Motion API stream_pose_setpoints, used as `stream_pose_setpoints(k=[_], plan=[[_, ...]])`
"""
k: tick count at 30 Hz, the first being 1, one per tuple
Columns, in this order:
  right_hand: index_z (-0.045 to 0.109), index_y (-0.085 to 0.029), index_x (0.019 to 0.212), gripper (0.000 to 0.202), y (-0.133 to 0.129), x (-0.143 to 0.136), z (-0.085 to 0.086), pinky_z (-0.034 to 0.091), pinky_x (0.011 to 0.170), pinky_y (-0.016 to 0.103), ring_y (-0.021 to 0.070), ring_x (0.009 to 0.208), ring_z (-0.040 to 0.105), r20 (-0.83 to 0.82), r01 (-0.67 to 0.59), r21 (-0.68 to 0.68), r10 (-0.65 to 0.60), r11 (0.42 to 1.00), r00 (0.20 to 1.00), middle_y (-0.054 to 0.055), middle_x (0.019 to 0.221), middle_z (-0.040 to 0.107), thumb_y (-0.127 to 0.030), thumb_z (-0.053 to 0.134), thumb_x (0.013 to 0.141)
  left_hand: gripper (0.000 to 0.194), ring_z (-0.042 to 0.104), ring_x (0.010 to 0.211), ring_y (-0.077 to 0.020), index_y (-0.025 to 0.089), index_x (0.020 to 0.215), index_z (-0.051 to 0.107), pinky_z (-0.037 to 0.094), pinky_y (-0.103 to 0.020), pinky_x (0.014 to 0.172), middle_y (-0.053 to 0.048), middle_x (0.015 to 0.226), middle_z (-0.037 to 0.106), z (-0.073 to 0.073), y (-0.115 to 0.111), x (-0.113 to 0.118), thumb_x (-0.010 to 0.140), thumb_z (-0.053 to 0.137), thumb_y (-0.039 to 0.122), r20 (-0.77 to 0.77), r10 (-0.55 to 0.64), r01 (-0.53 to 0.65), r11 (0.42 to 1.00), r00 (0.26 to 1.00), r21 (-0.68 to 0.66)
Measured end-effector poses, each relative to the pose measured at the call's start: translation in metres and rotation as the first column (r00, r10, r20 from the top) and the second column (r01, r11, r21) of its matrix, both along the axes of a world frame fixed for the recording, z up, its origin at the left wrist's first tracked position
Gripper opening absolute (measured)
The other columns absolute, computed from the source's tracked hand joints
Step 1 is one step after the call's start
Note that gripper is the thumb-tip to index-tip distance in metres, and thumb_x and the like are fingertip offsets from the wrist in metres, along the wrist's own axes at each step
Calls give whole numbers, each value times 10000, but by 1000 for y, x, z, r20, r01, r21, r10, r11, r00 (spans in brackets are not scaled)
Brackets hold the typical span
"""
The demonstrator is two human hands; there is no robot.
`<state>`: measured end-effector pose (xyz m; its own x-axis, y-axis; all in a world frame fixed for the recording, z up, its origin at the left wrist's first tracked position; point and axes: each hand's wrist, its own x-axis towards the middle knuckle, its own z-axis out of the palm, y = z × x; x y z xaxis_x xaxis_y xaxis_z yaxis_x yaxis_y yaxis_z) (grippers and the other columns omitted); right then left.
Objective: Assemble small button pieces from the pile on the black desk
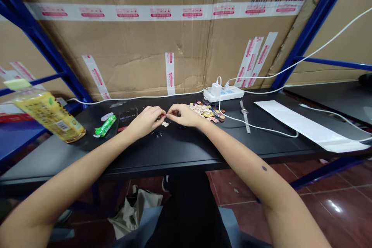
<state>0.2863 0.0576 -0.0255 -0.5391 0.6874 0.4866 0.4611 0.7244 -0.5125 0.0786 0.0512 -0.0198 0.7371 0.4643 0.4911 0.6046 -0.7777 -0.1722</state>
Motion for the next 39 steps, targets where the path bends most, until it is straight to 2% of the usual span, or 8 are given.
stream_pose_setpoints(k=[6,13,20,28,35,39], plan=[[679,-136,877,247,2,1,1,442,666,249,125,696,569,-50,-10,-85,6,996,999,46,809,684,-355,565,860,199,592,870,-183,141,974,583,404,-329,877,-75,941,656,2,1,-2,975,407,232,20,-41,41,999,999,12],[676,-126,838,229,1,2,3,443,631,236,114,664,568,-85,-55,-170,41,984,996,40,775,682,-334,580,828,227,600,874,-170,158,964,597,398,-340,901,-65,912,659,2,2,-3,983,396,261,34,-95,97,994,995,-46],[684,-121,817,211,-3,1,7,451,635,240,111,656,559,-113,-50,-241,23,969,993,34,751,674,-308,588,791,215,598,848,-155,156,967,588,400,-323,900,-56,913,664,2,1,-3,985,402,262,52,-97,98,995,994,-29],[660,-117,809,190,-4,1,9,457,655,245,109,667,559,-121,-72,-264,41,962,992,32,757,656,-289,584,782,205,582,843,-158,153,966,581,405,-315,890,-62,928,655,3,0,-3,985,409,264,61,-98,100,995,993,-29],[665,-126,808,166,0,3,6,454,662,248,111,667,563,-91,-63,-205,45,977,995,30,754,665,-267,585,771,185,576,830,-148,158,981,579,399,-302,883,-43,915,642,3,-3,-2,980,435,274,79,-109,112,993,991,-34],[666,-126,805,141,0,4,7,461,677,252,112,674,566,-79,-41,-204,25,978,997,35,772,671,-224,578,756,210,589,890,-163,146,1014,586,384,-315,877,-61,980,650,6,-1,-5,986,405,249,54,-36,34,999,998,29]])
